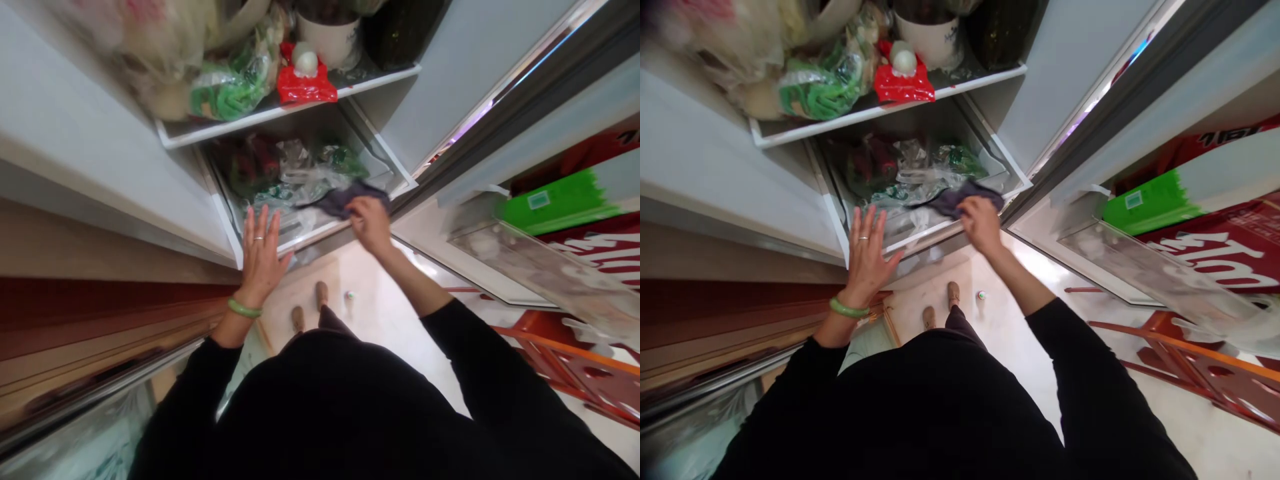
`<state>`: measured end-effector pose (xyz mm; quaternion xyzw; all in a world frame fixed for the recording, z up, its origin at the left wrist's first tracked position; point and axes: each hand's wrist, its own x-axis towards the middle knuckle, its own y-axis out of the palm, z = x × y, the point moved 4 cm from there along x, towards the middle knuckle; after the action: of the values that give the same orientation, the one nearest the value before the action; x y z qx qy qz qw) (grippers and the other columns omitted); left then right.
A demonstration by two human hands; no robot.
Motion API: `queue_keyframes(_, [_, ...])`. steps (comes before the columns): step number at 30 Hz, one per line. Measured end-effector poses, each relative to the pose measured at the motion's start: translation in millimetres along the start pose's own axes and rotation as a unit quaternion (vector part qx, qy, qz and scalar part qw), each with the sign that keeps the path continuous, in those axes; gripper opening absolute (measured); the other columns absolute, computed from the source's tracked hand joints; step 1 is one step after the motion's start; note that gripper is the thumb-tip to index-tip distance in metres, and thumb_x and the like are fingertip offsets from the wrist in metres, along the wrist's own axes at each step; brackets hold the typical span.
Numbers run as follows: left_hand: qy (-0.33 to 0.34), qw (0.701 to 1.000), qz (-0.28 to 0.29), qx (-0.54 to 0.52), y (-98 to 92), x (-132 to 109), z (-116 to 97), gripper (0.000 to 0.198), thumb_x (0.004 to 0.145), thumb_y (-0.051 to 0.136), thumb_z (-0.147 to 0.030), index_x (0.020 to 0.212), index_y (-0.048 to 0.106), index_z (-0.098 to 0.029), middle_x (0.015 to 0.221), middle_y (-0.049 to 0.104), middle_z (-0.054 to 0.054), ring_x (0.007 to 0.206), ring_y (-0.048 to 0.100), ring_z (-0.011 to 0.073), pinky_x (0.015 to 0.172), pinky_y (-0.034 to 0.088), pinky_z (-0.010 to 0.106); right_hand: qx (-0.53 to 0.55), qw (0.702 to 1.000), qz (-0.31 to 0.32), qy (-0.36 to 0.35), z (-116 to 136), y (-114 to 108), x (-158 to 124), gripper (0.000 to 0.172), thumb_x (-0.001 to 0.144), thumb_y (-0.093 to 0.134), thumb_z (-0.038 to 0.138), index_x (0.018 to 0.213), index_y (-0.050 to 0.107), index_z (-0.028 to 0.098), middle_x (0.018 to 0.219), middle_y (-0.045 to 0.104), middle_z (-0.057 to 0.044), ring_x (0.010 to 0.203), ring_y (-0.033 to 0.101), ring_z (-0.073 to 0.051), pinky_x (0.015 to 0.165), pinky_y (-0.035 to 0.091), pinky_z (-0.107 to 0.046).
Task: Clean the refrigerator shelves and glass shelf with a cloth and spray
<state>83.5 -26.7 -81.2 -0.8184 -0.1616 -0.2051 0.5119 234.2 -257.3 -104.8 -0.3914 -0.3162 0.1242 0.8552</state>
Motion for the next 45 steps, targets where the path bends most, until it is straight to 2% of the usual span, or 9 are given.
queue_keyframes(4, [-0.004,0.999,-0.04,-0.012,-25.8,-24,-2,0.075,0.098,0.07,-0.041,0.164,0.04,-0.022,0.169,0.046,0.018,0.165,0.028,0.0356,0.133,0.029,0.059,-0.043,0.994,-0.042,0.089,-18,-7,9,0.031,0.099,0.051,0.025,0.118,0.075,0.02,0.128,0.069,-0.017,0.121,0.056,-0.034,0.107,0.044,-0.05])
queue_keyframes(9, [-0.044,0.992,-0.106,-0.049,-50.8,-31,-7,0.055,0.105,0.058,-0.043,0.155,0.052,-0.022,0.157,0.06,0.016,0.155,0.048,0.0292,0.129,0.039,0.052,0.117,0.98,0.136,-0.086,147,72,-16,0.027,0.103,0.055,0.025,0.117,0.078,0.022,0.129,0.072,-0.013,0.119,0.06,-0.029,0.107,0.045,-0.043])
queue_keyframes(12, [-0.04,0.99,-0.122,-0.062,-65.3,-25,-19,0.048,0.107,0.054,-0.044,0.15,0.058,-0.023,0.152,0.064,0.013,0.151,0.052,0.0267,0.128,0.041,0.051,0.229,0.935,0.25,-0.1,200,99,-39,0.02,0.098,0.061,0.023,0.109,0.077,0.022,0.117,0.077,-0.009,0.107,0.067,-0.027,0.097,0.051,-0.038])
queue_keyframes(15, [-0.036,0.989,-0.118,-0.087,-73.4,-27,-25,0.041,0.107,0.055,-0.04,0.144,0.063,-0.023,0.148,0.067,0.012,0.148,0.056,0.0253,0.127,0.043,0.05,0.316,0.893,0.321,-0.022,181,102,-55,0.022,0.101,0.055,0.023,0.102,0.077,0.021,0.106,0.079,-0.006,0.096,0.071,-0.023,0.087,0.053,-0.032])
queue_keyframes(22, [-0.084,0.984,-0.119,-0.107,-64.1,-53,-6,0.033,0.109,0.054,-0.039,0.132,0.07,-0.023,0.141,0.071,0.012,0.138,0.064,0.0236,0.122,0.049,0.048,0.368,0.847,0.338,0.18,39,60,-62,0.026,0.095,0.064,0.038,0.084,0.077,0.018,0.071,0.071,0.001,0.063,0.061,-0.015,0.061,0.05,-0.024])
queue_keyframes(27, [-0.101,0.978,-0.134,-0.123,-58.5,-60,-3,0.03,0.108,0.054,-0.038,0.124,0.074,-0.022,0.13,0.076,0.011,0.127,0.07,0.0233,0.117,0.053,0.046,0.302,0.89,0.274,0.205,-9,28,-66,0.033,0.087,0.073,0.038,0.059,0.066,0.024,0.052,0.057,0.005,0.052,0.053,-0.014,0.054,0.047,-0.024])
queue_keyframes(34, [-0.095,0.947,0.068,-0.298,-0.5,-60,-30,0.079,0.094,0.076,-0.048,0.163,0.045,-0.026,0.145,0.069,0.015,0.13,0.07,0.0298,0.108,0.06,0.046,0.441,0.859,0.178,0.187,59,4,-44,0.048,0.08,0.077,0.065,0.099,0.077,0.022,0.094,0.074,-0.004,0.082,0.067,-0.02,0.072,0.057,-0.032])
queue_keyframes(38, [-0.156,0.917,0.023,-0.368,7.7,-39,-22,0.062,0.099,0.067,-0.053,0.152,0.056,-0.023,0.122,0.079,0.012,0.102,0.08,0.0248,0.088,0.066,0.037,0.542,0.806,0.144,0.192,106,8,-16,0.057,0.081,0.077,0.065,0.122,0.071,0.026,0.106,0.075,-0.004,0.092,0.072,-0.021,0.077,0.06,-0.031])
queue_keyframes(45, [-0.123,0.959,-0.058,-0.248,-17.0,5,2,0.045,0.101,0.062,-0.054,0.131,0.068,-0.021,0.129,0.075,0.013,0.123,0.071,0.0291,0.109,0.057,0.047,0.365,0.931,-0.012,0.009,141,-13,42,0.044,0.101,0.053,0.032,0.143,0.066,0.025,0.15,0.065,-0.004,0.144,0.056,-0.024,0.123,0.043,-0.038])
